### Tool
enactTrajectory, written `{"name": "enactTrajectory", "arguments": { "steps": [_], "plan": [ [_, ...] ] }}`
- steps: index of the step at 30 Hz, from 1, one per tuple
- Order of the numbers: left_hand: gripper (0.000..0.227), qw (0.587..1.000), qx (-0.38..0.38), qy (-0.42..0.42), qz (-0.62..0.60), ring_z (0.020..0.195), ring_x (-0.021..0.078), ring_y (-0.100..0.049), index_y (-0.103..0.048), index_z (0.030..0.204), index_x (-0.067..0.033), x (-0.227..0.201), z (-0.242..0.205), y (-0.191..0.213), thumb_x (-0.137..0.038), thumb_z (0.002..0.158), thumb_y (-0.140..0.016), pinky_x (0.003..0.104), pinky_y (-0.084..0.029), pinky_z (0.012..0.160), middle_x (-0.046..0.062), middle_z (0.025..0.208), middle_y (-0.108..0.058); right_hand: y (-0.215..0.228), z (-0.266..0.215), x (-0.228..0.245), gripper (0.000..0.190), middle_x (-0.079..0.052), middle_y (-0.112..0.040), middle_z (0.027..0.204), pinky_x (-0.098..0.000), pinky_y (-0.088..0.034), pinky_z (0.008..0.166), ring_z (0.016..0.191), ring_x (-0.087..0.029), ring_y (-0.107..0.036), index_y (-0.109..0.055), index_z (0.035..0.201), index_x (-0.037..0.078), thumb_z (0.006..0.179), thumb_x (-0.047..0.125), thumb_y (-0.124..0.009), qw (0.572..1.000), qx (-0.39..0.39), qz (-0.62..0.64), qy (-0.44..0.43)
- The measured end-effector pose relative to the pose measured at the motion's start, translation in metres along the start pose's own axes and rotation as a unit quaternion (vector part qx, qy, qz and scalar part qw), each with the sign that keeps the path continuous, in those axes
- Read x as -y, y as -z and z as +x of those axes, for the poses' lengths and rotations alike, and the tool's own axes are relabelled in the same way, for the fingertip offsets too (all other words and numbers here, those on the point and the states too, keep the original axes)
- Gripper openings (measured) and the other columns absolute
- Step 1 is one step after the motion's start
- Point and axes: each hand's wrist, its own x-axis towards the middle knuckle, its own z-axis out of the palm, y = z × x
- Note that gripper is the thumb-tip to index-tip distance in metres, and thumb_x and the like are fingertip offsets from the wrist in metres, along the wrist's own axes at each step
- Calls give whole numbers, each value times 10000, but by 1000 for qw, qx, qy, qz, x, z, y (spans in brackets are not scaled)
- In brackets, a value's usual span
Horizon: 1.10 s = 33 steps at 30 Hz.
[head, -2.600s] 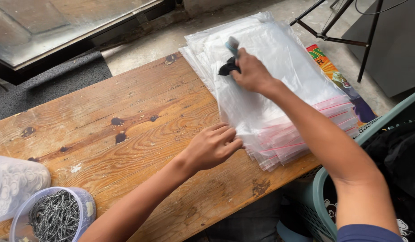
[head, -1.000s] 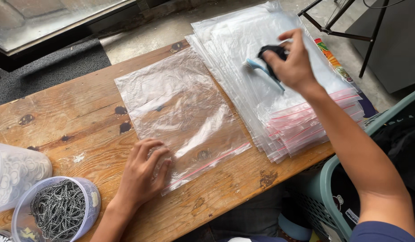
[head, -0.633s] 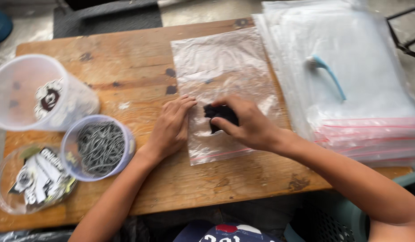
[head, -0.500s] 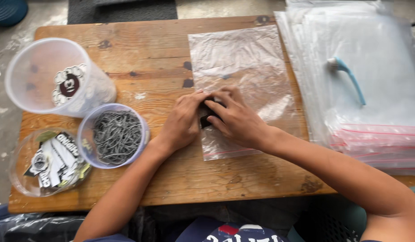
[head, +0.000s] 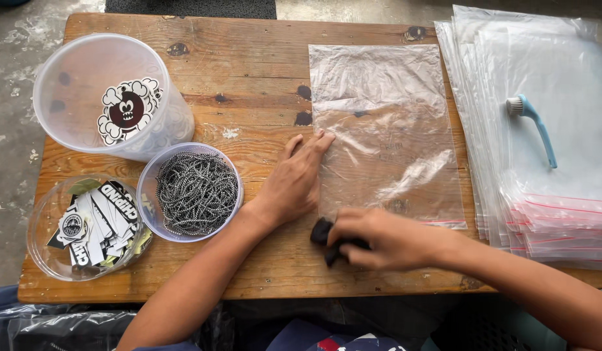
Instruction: The person attaches a keychain to a black pouch, wipes a plastic bag with a cloth, and places the pouch inside the bag. They then add a sticker to the bag and seal it.
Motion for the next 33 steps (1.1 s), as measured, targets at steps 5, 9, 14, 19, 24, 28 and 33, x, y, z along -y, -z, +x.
{"name": "enactTrajectory", "arguments": {
  "steps": [5,9,14,19,24,28,33],
  "plan": [
    [855,998,-24,27,47,1495,478,-231,-213,1557,60,-24,-2,18,-135,765,-470,599,-191,1187,320,1564,-318,21,15,-40,226,-119,-618,860,-445,-566,686,819,-351,-694,-621,1059,55,859,135,-691,978,-151,-137,-36],
    [894,988,-19,57,142,1519,501,-134,-108,1578,81,-25,-6,6,-238,811,-440,604,-127,1199,352,1603,-197,15,37,-91,275,-98,-545,928,-425,-550,696,830,-331,-627,-573,1095,107,861,215,-671,933,-174,-313,32],
    [895,984,6,71,164,1523,499,-95,-119,1567,102,-26,-6,6,-269,817,-436,602,-84,1201,369,1604,-166,62,93,-132,240,-133,-560,891,-452,-542,669,794,-364,-634,-606,1038,73,842,188,-684,900,-210,-377,61],
    [930,984,29,73,159,1524,507,-52,-69,1572,102,-27,-7,7,-283,819,-456,613,-62,1195,384,1610,-112,120,160,-169,209,-161,-562,909,-511,-523,646,786,-414,-633,-607,1054,67,926,226,-649,880,-276,-382,58],
    [862,978,26,52,201,1526,430,-166,-302,1518,62,-22,-8,3,-387,801,-467,605,-118,1225,303,1615,-227,164,169,-159,107,-258,-594,1012,-380,-612,679,726,-335,-612,-563,1024,-103,975,-23,-614,887,-322,-316,-96],
    [863,982,4,67,178,1509,457,-182,-345,1483,74,-28,-5,10,-399,781,-513,592,-148,1220,308,1594,-264,110,95,-128,84,-218,-544,973,-371,-492,594,716,-285,-508,-482,970,-18,981,25,-553,916,-301,-255,-74],
    [861,990,-5,40,137,1504,501,-179,-277,1489,132,-33,-8,2,-305,785,-509,617,-125,1186,365,1577,-244,-12,12,-97,327,-114,-567,936,-414,-550,630,761,-355,-641,-541,1068,83,756,150,-613,929,-163,-328,54]
  ]
}}
